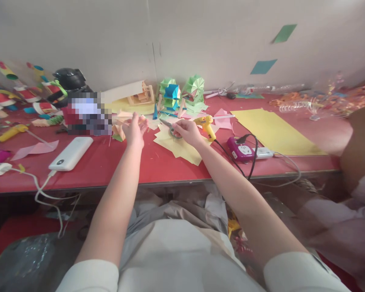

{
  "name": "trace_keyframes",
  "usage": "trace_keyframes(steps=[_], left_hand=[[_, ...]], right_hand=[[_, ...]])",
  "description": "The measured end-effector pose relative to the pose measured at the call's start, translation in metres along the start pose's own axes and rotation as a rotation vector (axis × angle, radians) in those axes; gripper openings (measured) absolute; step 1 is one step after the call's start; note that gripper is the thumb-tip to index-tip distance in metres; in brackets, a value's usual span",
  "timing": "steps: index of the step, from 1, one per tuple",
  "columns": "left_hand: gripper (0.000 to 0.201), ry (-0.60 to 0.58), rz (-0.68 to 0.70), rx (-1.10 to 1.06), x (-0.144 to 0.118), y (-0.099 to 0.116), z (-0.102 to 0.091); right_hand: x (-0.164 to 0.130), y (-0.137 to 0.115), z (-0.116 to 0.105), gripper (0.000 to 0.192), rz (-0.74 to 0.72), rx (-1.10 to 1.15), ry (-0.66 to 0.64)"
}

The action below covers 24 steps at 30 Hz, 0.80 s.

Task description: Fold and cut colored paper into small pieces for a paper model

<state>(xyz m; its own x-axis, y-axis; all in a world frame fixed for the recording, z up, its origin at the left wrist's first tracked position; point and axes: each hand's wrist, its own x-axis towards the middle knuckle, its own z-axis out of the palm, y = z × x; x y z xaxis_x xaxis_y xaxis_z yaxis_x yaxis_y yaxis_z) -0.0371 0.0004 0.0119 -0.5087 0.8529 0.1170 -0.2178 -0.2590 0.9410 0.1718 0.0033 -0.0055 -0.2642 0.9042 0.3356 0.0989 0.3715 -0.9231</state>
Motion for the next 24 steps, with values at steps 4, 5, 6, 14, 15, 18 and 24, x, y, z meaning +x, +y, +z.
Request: trace_keyframes(steps=[4, 5, 6, 14, 15, 18, 24], left_hand=[[0.030, -0.324, -0.089, 0.244, -0.009, -0.010, 0.002], [0.024, -0.344, -0.028, 0.365, -0.012, -0.013, 0.003], [0.019, -0.341, 0.069, 0.478, -0.014, -0.016, 0.003], [0.019, -0.336, 0.109, 0.847, -0.013, -0.020, -0.003], [0.021, -0.335, 0.087, 0.832, -0.013, -0.020, -0.003], [0.028, -0.347, 0.016, 0.743, -0.016, -0.019, -0.002], [0.046, -0.348, 0.010, 0.655, -0.016, -0.021, -0.003]], right_hand=[[0.001, 0.005, -0.001, 0.039, -0.033, -0.072, -0.028], [0.001, 0.007, -0.001, 0.035, -0.048, -0.106, -0.023], [0.002, 0.009, -0.002, 0.029, -0.066, -0.146, -0.014], [0.001, 0.020, -0.005, 0.019, -0.103, -0.578, -0.003], [0.001, 0.021, -0.005, 0.017, -0.103, -0.602, -0.001], [0.002, 0.026, -0.003, 0.015, -0.114, -0.619, 0.024], [0.002, 0.024, -0.002, 0.013, -0.092, -0.657, 0.015]])
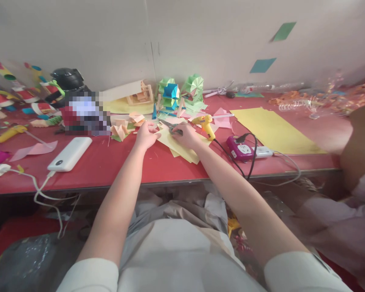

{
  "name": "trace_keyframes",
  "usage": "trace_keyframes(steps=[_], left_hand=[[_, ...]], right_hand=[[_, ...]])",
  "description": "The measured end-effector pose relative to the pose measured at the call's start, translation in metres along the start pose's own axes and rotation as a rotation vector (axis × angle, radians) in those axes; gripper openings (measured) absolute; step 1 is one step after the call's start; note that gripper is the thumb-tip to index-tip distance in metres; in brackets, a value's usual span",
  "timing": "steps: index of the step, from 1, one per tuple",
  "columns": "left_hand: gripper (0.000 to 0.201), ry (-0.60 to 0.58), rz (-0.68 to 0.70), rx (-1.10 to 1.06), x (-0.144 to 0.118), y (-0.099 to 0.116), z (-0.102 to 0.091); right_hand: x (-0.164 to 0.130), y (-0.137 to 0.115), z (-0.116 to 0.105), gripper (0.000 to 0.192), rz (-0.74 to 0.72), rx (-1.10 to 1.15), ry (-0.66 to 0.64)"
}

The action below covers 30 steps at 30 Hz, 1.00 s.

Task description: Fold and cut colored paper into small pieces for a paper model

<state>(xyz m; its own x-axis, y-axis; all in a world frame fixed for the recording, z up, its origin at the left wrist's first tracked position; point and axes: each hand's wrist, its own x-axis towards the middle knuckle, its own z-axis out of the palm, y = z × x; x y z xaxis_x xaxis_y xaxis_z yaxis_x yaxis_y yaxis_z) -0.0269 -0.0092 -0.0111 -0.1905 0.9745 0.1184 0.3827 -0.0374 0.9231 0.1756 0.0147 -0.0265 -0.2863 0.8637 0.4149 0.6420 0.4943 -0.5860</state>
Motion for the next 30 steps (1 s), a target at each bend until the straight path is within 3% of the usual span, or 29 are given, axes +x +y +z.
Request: trace_keyframes(steps=[6, 9, 13, 15, 17, 21, 24, 27, 30], left_hand=[[0.045, 0.024, 0.028, 0.114, 0.002, 0.010, -0.020], [0.033, 0.075, 0.089, 0.300, -0.002, 0.032, -0.047], [0.024, 0.220, 0.218, 0.431, 0.000, 0.059, -0.092], [0.025, 0.280, 0.275, 0.366, 0.005, 0.065, -0.108], [0.020, 0.254, 0.242, 0.214, 0.013, 0.065, -0.116], [0.016, 0.110, 0.175, -0.137, 0.032, 0.057, -0.109], [0.025, 0.008, 0.158, -0.358, 0.045, 0.046, -0.089], [0.036, -0.011, 0.086, -0.573, 0.051, 0.031, -0.060], [0.044, -0.187, -0.009, -0.604, 0.049, 0.015, -0.033]], right_hand=[[-0.003, -0.014, -0.013, 0.018, 0.041, -0.160, -0.070], [-0.005, -0.020, -0.015, 0.020, 0.134, -0.272, -0.076], [-0.006, -0.023, -0.014, 0.022, 0.150, -0.348, -0.043], [-0.003, -0.025, -0.017, 0.021, 0.159, -0.289, 0.020], [0.003, -0.028, -0.022, 0.025, 0.129, -0.044, 0.093], [0.018, -0.036, -0.029, 0.056, 0.179, 0.438, -0.067], [0.026, -0.037, -0.024, 0.054, 0.135, 0.706, -0.231], [0.029, -0.032, -0.012, 0.044, 0.297, 0.845, -0.144], [0.030, -0.025, -0.004, 0.037, 0.346, 0.881, -0.035]])
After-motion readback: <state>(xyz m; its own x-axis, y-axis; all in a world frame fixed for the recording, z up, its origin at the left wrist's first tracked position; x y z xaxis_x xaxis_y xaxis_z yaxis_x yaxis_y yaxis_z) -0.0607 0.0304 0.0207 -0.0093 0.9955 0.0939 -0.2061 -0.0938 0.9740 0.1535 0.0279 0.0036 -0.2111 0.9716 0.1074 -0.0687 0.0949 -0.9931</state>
